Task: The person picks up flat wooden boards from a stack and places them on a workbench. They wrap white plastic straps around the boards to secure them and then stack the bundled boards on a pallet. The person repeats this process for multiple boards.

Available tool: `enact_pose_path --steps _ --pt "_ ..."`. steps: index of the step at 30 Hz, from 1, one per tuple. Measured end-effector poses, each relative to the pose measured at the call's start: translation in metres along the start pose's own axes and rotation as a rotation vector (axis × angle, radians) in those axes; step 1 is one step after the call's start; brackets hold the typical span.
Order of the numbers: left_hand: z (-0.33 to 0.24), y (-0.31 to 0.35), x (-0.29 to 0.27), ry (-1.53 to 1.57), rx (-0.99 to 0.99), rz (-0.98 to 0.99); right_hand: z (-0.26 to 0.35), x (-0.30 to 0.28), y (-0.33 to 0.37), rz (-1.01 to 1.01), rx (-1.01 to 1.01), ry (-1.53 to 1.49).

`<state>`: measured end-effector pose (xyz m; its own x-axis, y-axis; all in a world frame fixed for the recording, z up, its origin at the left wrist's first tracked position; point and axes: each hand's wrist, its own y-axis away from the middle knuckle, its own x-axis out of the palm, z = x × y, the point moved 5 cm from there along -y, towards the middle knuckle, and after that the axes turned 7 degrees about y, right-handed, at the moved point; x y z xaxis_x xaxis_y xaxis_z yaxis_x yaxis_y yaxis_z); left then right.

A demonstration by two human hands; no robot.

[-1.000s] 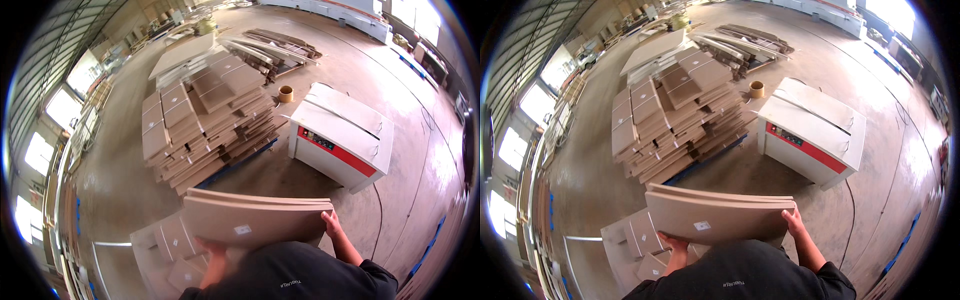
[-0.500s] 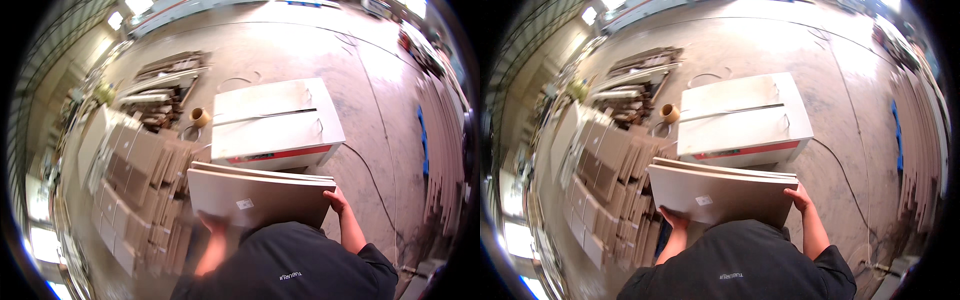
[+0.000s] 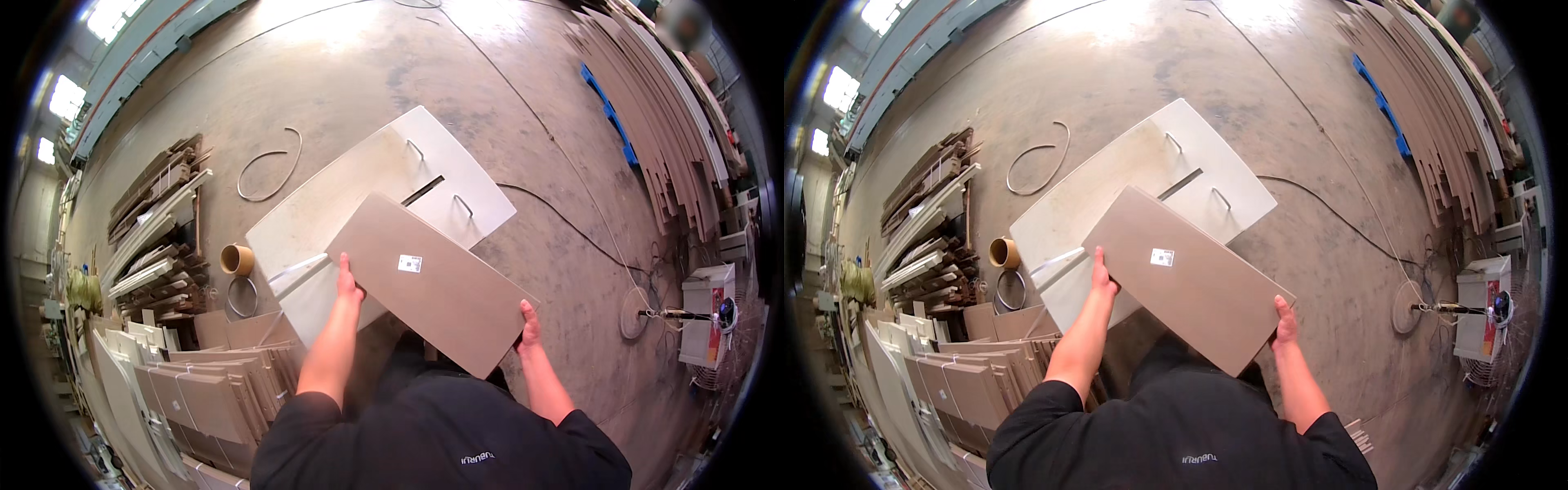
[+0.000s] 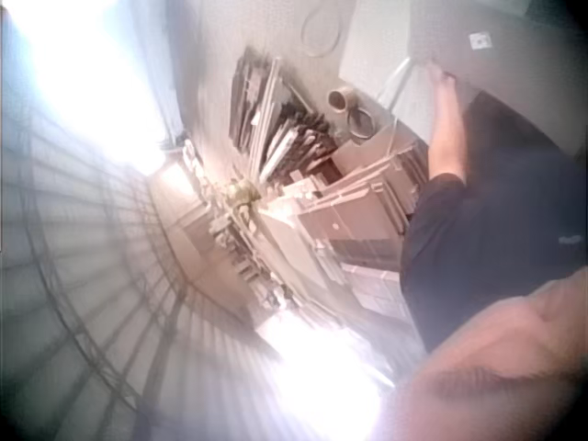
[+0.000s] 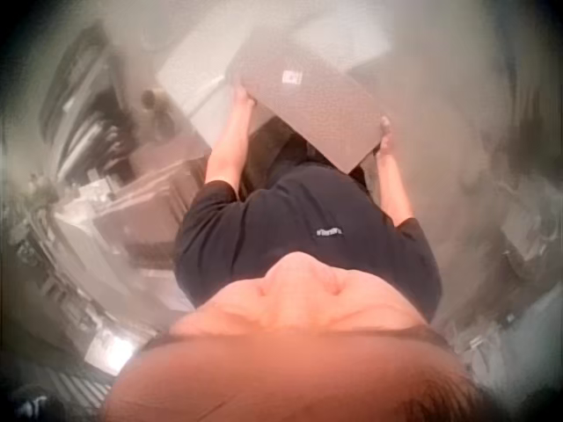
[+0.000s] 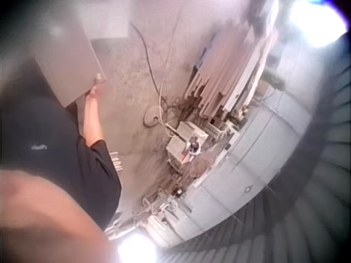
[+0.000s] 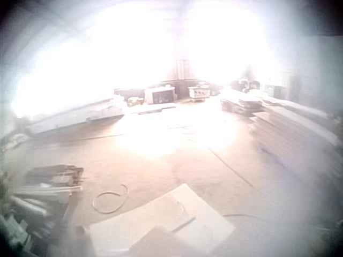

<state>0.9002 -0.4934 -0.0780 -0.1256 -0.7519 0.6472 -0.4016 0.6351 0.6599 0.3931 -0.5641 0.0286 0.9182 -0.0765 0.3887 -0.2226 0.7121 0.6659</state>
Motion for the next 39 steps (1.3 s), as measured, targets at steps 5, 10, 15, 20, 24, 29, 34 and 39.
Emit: enact_pose_path --steps 5,10,15,20,24,29,34,39 --pt "0.016 -0.064 0.066 -0.514 -0.007 -0.195 -0.039 0.01 -0.048 -0.127 0.017 -0.223" --pt "0.036 -0.047 0.099 -0.98 -0.013 -0.093 -0.065 0.013 -0.1 -0.13 0.052 -0.288" --pt "0.065 -0.048 0.096 -0.944 -0.084 -0.137 -0.079 -0.011 -0.144 -0.093 0.147 -0.297" --pt "0.081 -0.045 0.088 -0.947 -0.041 -0.099 -0.067 -0.032 -0.155 -0.179 0.127 -0.199" --pt "0.088 -0.045 0.105 -0.986 -0.031 -0.048 -0.049 -0.028 -0.15 -0.164 0.139 -0.142" --pt "0.054 -0.048 0.087 -1.234 -0.021 0.132 -0.048 -0.019 -0.142 -0.204 0.219 -0.037" --pt "-0.029 -0.049 -0.002 -0.754 -0.036 -0.185 -0.045 -0.012 -0.123 -0.658 0.086 0.346" --pt "-0.167 -0.062 -0.145 0.065 0.12 -0.537 -0.02 -0.02 -0.108 -0.856 -0.238 0.591"
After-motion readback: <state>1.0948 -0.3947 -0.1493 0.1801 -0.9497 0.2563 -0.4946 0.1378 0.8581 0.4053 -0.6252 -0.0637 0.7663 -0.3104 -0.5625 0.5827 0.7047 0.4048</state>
